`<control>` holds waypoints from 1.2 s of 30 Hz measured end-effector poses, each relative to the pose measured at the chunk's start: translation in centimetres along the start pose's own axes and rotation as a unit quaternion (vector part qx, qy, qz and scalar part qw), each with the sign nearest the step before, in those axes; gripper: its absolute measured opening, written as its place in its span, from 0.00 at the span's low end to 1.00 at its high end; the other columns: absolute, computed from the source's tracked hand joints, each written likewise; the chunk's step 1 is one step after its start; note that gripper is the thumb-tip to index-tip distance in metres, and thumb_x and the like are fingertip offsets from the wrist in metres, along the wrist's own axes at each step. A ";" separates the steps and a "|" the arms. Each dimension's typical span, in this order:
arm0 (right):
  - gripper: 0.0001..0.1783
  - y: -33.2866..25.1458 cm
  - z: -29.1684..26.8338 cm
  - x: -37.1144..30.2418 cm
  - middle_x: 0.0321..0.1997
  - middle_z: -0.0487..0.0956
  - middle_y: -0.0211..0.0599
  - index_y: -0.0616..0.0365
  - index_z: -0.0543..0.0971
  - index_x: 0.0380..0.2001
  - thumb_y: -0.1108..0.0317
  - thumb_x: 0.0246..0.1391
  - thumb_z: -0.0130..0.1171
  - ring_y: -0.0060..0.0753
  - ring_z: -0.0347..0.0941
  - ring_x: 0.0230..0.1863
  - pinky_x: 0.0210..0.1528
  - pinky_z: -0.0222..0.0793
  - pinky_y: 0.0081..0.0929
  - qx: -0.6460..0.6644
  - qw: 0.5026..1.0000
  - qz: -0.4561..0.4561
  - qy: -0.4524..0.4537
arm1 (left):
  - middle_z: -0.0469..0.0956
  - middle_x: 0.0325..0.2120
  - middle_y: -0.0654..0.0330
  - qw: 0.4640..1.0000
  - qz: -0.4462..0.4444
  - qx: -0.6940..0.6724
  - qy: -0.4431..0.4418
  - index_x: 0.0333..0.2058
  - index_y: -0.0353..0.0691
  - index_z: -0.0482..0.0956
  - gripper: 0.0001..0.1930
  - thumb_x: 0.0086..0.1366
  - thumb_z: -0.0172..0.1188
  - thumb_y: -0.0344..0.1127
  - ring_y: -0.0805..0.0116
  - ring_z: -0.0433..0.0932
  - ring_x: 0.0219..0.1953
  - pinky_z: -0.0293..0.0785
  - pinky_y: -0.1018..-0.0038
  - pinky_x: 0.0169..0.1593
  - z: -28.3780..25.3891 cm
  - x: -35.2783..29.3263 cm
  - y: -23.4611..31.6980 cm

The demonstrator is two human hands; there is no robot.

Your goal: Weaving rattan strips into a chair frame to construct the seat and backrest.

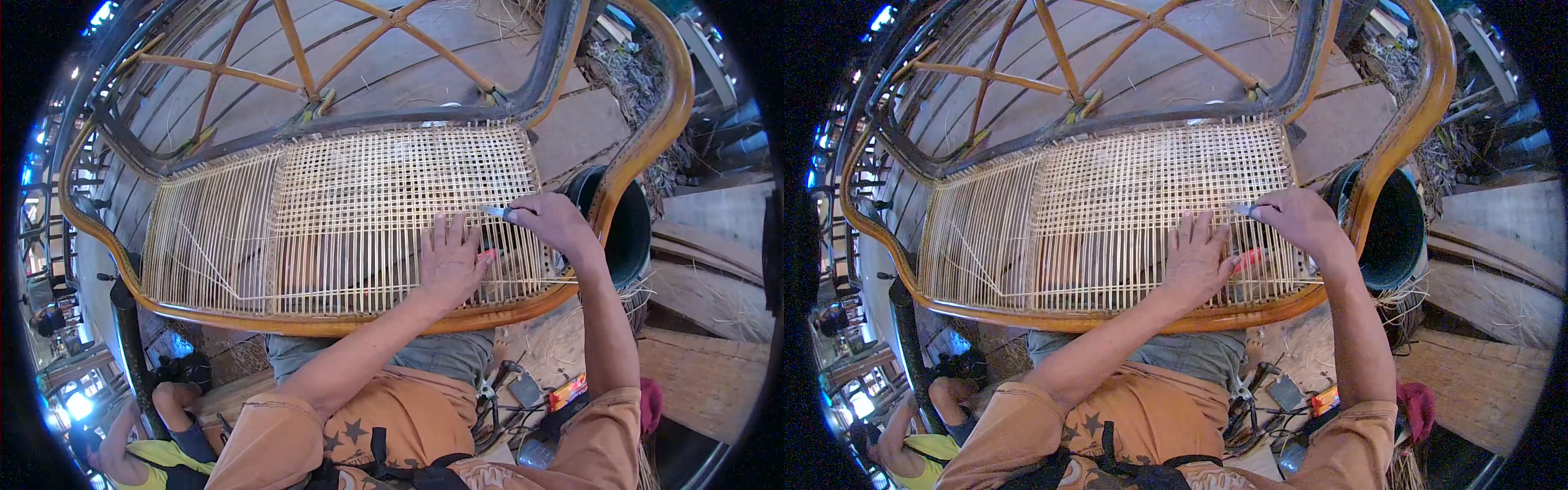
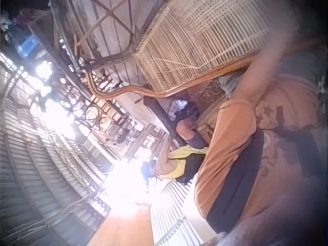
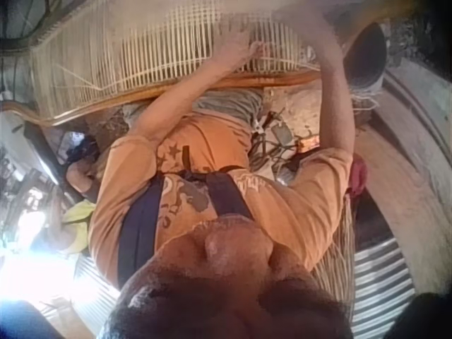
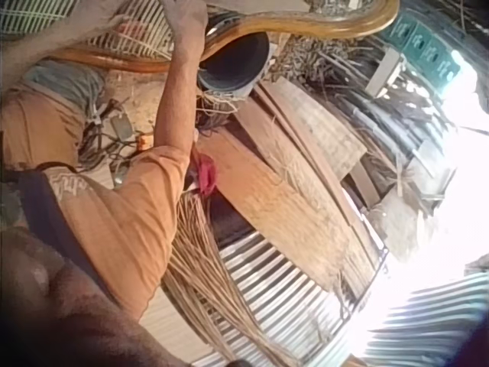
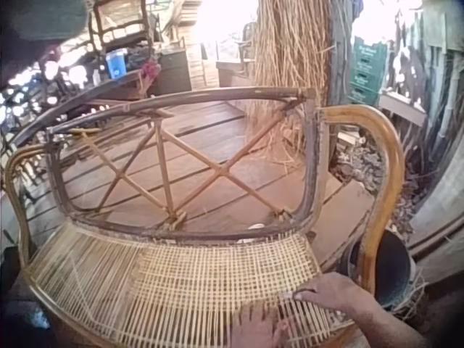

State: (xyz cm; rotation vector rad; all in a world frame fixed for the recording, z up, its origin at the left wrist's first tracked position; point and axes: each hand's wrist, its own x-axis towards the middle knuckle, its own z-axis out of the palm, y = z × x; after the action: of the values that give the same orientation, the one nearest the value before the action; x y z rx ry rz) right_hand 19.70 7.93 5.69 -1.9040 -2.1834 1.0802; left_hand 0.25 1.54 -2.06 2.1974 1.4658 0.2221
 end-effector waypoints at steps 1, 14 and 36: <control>0.16 0.3 0.2 0.3 0.28 0.78 0.49 0.57 0.80 0.35 0.58 0.51 0.52 0.50 0.75 0.32 0.36 0.68 0.38 -0.002 1.000 -0.009 -0.007 | 0.54 0.61 0.47 1.000 0.000 0.005 0.000 0.57 0.42 0.66 0.29 0.61 0.54 0.51 0.40 0.47 0.64 0.45 0.45 0.62 0.2 -0.1 0.0; 0.14 0.1 -0.4 2.5 0.31 0.79 0.42 0.53 0.82 0.35 0.57 0.52 0.55 0.46 0.76 0.36 0.38 0.70 0.41 -0.136 0.990 -0.026 -0.022 | 0.54 0.62 0.45 1.000 0.008 -0.002 0.008 0.58 0.43 0.67 0.30 0.60 0.54 0.52 0.37 0.47 0.64 0.41 0.47 0.64 1.2 -0.1 0.1; 0.18 1.4 1.9 -11.9 0.20 0.71 0.22 0.62 0.76 0.37 0.56 0.59 0.50 0.18 0.64 0.18 0.22 0.59 0.19 0.318 0.913 0.088 0.239 | 0.59 0.58 0.45 0.998 0.031 0.056 0.019 0.57 0.42 0.67 0.30 0.59 0.55 0.52 0.38 0.53 0.61 0.47 0.46 0.61 1.8 -0.4 -1.1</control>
State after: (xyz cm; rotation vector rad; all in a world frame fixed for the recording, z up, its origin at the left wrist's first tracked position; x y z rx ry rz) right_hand 22.85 -3.52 8.27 -1.8075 -1.2218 1.0299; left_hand -0.07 0.95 -4.12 2.3419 1.4649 0.2068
